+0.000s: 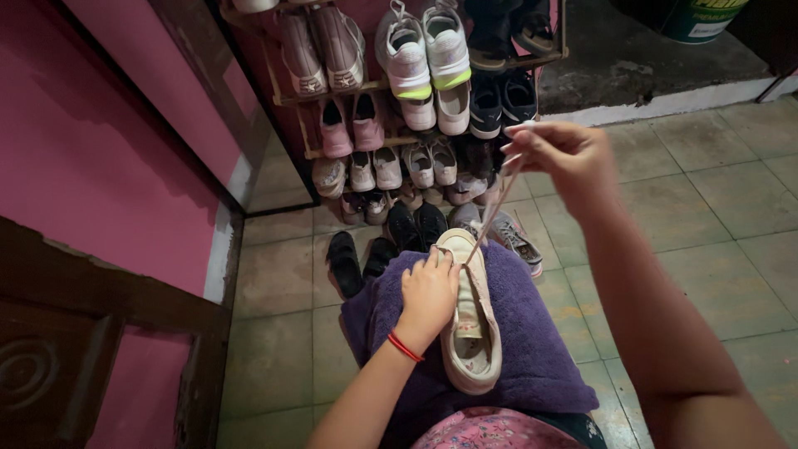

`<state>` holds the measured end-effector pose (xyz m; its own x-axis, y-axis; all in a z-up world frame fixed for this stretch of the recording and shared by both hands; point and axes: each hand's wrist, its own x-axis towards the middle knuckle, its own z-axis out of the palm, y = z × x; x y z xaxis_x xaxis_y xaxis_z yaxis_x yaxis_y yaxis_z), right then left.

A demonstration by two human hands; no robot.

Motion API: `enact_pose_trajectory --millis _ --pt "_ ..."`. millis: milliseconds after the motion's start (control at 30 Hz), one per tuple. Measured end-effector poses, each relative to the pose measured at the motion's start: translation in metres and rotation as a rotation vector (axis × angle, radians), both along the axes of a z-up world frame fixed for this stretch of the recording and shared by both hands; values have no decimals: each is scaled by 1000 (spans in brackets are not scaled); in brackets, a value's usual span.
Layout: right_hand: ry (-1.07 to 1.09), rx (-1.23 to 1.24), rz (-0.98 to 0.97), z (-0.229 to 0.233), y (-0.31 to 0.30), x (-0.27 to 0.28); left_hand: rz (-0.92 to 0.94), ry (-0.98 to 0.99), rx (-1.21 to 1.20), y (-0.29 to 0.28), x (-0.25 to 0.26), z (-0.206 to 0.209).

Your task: The person removes the old shoelaces from a white sneaker and threads new white laces through the eyelets. They pull the laces tight and continue lacing the shoe, finishing with a tied bow.

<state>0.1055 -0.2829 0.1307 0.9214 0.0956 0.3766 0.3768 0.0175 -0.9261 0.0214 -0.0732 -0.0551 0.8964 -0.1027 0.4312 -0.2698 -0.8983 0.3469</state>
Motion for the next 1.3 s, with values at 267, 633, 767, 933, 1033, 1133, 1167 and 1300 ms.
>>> enact_pose_trajectory --millis 267,633,767,933,1033,1133,1167,1300 --pt "37 43 -37 -16 -20 -4 -179 54 -703 6 32 -31" --pt "58 21 139 23 -5 -12 40 -182 -520 51 49 87" --pt "19 -20 129 58 7 -6 -330 73 -717 68 69 179" --pt "-108 -48 149 117 20 -2 -625 -4 -913 46 81 265" --pt "-137 -13 164 153 24 -10 -613 -127 -859 32 80 311" --pt "-200 -55 125 188 27 -17 -615 -214 -849 24 77 349" --pt "-228 -85 99 198 27 -19 -637 -241 -857 21 77 360" --pt "-308 -153 28 237 26 -29 -544 -374 -755 18 65 398"
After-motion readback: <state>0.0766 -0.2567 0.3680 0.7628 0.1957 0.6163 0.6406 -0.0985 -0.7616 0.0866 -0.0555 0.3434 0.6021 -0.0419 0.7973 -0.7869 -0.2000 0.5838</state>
